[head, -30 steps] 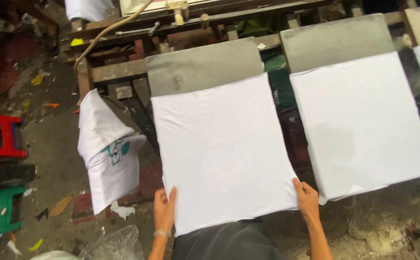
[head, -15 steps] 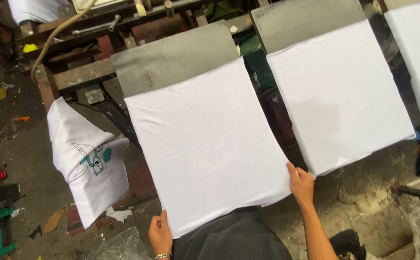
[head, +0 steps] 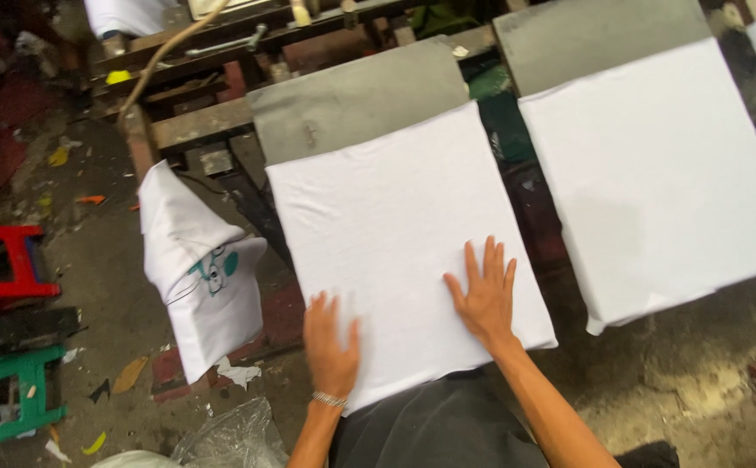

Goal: Aligning and smoothing fabric pieces on a series of printing boards in preparation for screen printing.

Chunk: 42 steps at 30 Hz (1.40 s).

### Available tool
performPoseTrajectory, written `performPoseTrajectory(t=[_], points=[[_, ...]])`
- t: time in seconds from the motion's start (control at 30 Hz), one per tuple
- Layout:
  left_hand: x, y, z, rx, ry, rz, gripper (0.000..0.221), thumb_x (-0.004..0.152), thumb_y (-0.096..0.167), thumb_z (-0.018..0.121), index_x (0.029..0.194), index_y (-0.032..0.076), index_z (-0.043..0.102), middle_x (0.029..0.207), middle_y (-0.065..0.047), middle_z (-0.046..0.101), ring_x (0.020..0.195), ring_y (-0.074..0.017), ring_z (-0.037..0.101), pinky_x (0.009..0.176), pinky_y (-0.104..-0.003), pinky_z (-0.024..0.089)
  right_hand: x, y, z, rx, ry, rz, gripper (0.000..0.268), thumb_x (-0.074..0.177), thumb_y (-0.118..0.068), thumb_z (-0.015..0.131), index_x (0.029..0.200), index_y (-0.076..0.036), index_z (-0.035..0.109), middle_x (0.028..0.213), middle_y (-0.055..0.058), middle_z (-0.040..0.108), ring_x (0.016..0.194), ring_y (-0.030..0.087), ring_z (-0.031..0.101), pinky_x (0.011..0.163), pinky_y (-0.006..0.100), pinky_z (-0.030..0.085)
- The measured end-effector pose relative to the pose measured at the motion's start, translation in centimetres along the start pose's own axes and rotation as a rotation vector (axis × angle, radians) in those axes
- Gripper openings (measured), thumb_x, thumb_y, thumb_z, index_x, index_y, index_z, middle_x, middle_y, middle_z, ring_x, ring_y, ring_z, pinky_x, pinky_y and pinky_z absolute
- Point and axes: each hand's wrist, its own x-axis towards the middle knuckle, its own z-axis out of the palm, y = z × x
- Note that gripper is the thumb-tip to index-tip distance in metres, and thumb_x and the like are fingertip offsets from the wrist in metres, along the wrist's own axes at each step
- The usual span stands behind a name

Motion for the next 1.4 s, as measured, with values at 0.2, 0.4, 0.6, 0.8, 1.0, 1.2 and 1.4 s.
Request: performPoseTrajectory(t=[0.2,0.4,0.6,0.8,1.0,1.2,1.4], points=[[-1.5,-1.6,-0.1,0.374,-0.245,0.087,0.077,0.101,0.057,0.045,0.161,0.013,0.026,0.169,-0.018,0.013,0.157,-0.0365,0.011,0.126,-0.054,0.008,-5.4,1.5,-3.0,-0.099,-0.166,0.034,0.075,0.097,-0.055,0.047,0.160,-0.016,0.034,0.167,0.025,0.027,0.156,0.043,0.023,0.121,0.064,0.019],[2.1,-2.0,-1.3,0.168,-0.314,-0.367,0.090,0.098,0.061,0.038,0.163,0.008,0.005,0.171,-0.017,0.000,0.158,-0.0317,0.000,0.126,-0.049,0.001,-4.8,3.7,-3.1,-0.099,-0.233,0.234,0.078,0.095,-0.056,0.047,0.160,-0.015,0.032,0.168,0.027,0.020,0.155,0.046,0.017,0.116,0.073,0.011],[16.9,-0.9,-1.0,-0.417,-0.045,-0.635,0.075,0.103,0.051,0.055,0.159,0.006,0.033,0.159,-0.022,0.039,0.149,-0.0351,0.036,0.122,-0.048,0.030,10.4,5.5,1.5,0.033,-0.019,0.259,0.060,0.106,-0.048,0.053,0.152,-0.009,0.054,0.152,0.021,0.055,0.140,0.034,0.052,0.117,0.055,0.031],[27.4,-5.7,4.0,-0.505,0.055,-0.767,0.062,0.087,0.059,0.078,0.131,0.016,0.070,0.126,-0.010,0.070,0.121,-0.0251,0.065,0.099,-0.040,0.053,24.8,8.5,7.8,0.534,-0.185,0.591,0.061,0.105,-0.058,0.056,0.146,-0.013,0.059,0.142,0.011,0.062,0.129,0.026,0.060,0.110,0.043,0.045],[27.7,-6.4,5.6,-0.341,0.442,-0.496,0.026,0.092,0.037,0.081,0.103,0.014,0.077,0.095,-0.008,0.077,0.091,-0.0234,0.074,0.080,-0.035,0.057,29.8,9.5,10.0,0.569,-0.077,0.590,0.031,0.096,-0.044,0.073,0.120,-0.025,0.076,0.101,-0.001,0.076,0.096,0.018,0.072,0.084,0.038,0.055],[25.9,-3.5,3.6,-0.305,0.609,-0.243,0.015,0.107,0.025,0.066,0.108,0.010,0.065,0.097,-0.013,0.076,0.091,-0.0278,0.075,0.077,-0.037,0.059,28.5,5.6,4.1,0.720,0.260,0.412,0.015,0.106,-0.020,0.064,0.111,-0.006,0.069,0.092,0.009,0.071,0.083,0.017,0.066,0.078,0.036,0.053],[26.3,-2.3,1.3,-0.277,0.685,-0.120,0.009,0.107,0.019,0.067,0.108,0.010,0.065,0.091,-0.013,0.076,0.084,-0.0291,0.075,0.072,-0.037,0.059,28.1,3.8,0.2,0.658,0.466,0.272,0.011,0.115,-0.012,0.050,0.112,-0.004,0.056,0.084,0.009,0.061,0.079,0.018,0.060,0.077,0.035,0.053]])
